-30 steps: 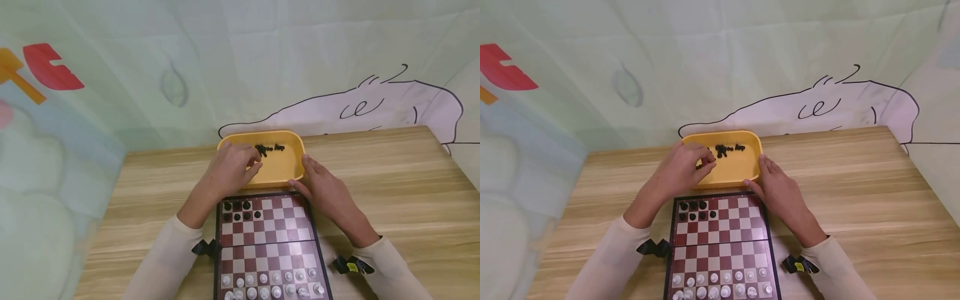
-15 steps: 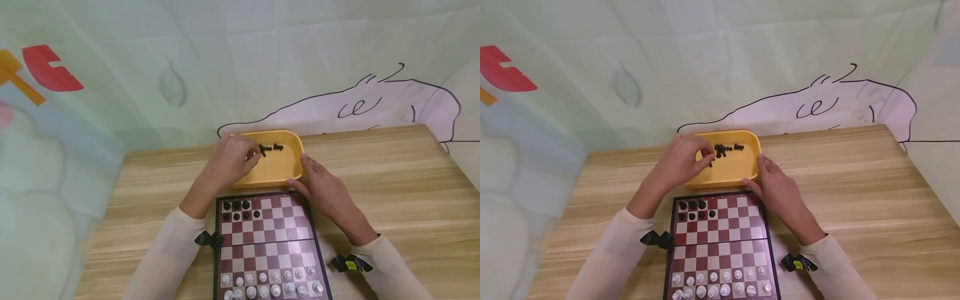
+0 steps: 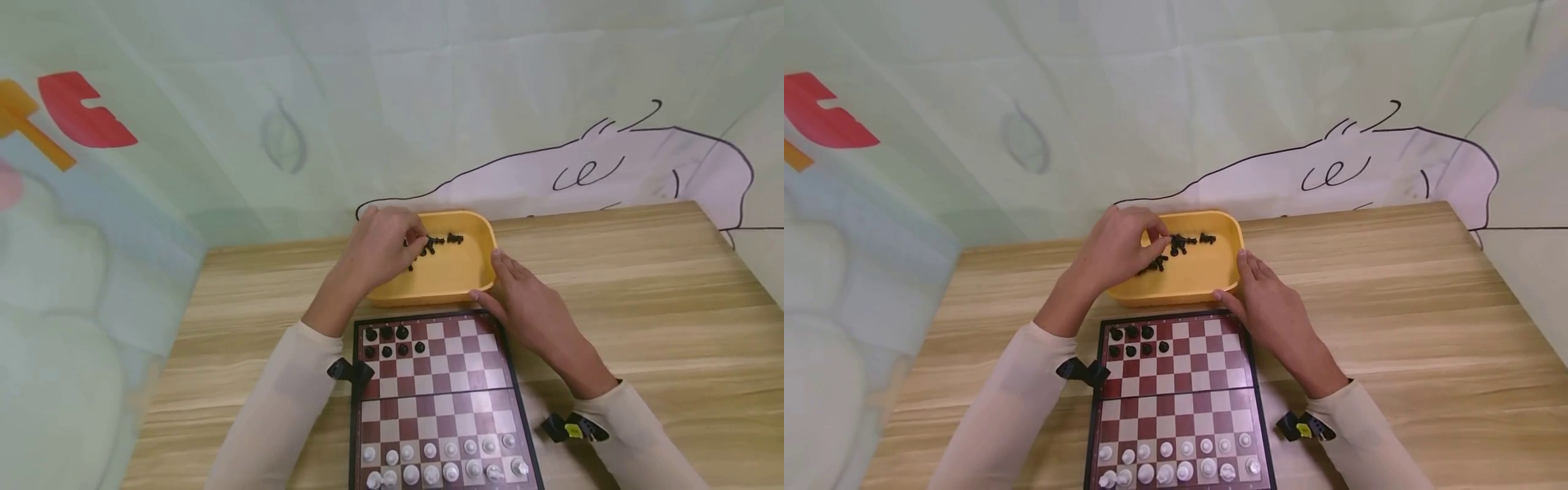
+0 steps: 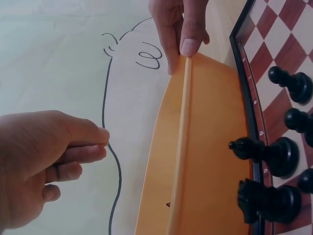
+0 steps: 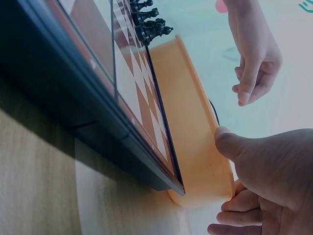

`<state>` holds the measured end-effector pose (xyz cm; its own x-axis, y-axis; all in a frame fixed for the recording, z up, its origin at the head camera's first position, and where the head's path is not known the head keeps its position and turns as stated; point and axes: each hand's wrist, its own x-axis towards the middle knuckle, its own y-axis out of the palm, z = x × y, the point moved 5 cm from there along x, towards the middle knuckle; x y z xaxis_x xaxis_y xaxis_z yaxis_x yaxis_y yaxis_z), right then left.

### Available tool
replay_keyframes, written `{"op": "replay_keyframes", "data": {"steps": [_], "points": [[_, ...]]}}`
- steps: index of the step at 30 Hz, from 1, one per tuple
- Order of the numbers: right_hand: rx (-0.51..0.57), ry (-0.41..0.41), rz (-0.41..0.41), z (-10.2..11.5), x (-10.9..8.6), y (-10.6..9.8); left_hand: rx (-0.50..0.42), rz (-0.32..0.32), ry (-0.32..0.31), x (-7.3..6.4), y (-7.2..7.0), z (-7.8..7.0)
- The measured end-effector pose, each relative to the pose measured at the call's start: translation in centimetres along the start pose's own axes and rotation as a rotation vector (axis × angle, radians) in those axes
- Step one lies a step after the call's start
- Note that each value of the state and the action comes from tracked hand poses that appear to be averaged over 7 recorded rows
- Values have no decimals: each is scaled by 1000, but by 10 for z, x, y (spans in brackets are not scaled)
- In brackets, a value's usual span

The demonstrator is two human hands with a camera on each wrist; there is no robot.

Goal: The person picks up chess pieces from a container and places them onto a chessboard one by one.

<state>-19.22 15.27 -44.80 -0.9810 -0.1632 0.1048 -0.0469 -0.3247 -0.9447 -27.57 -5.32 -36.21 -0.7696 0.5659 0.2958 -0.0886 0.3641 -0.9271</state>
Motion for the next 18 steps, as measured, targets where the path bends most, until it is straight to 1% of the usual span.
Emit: {"op": "replay_keyframes", "data": {"steps": [9,14,18], "points": [[-1,12,9,0,0,-1,15,31,-31,17,4,5],[2,-7,-2,1,1,-1,38,88,-57,26,10,6],[2,-12,-10,0,1,-2,51,110,-64,32,14,6]]}}
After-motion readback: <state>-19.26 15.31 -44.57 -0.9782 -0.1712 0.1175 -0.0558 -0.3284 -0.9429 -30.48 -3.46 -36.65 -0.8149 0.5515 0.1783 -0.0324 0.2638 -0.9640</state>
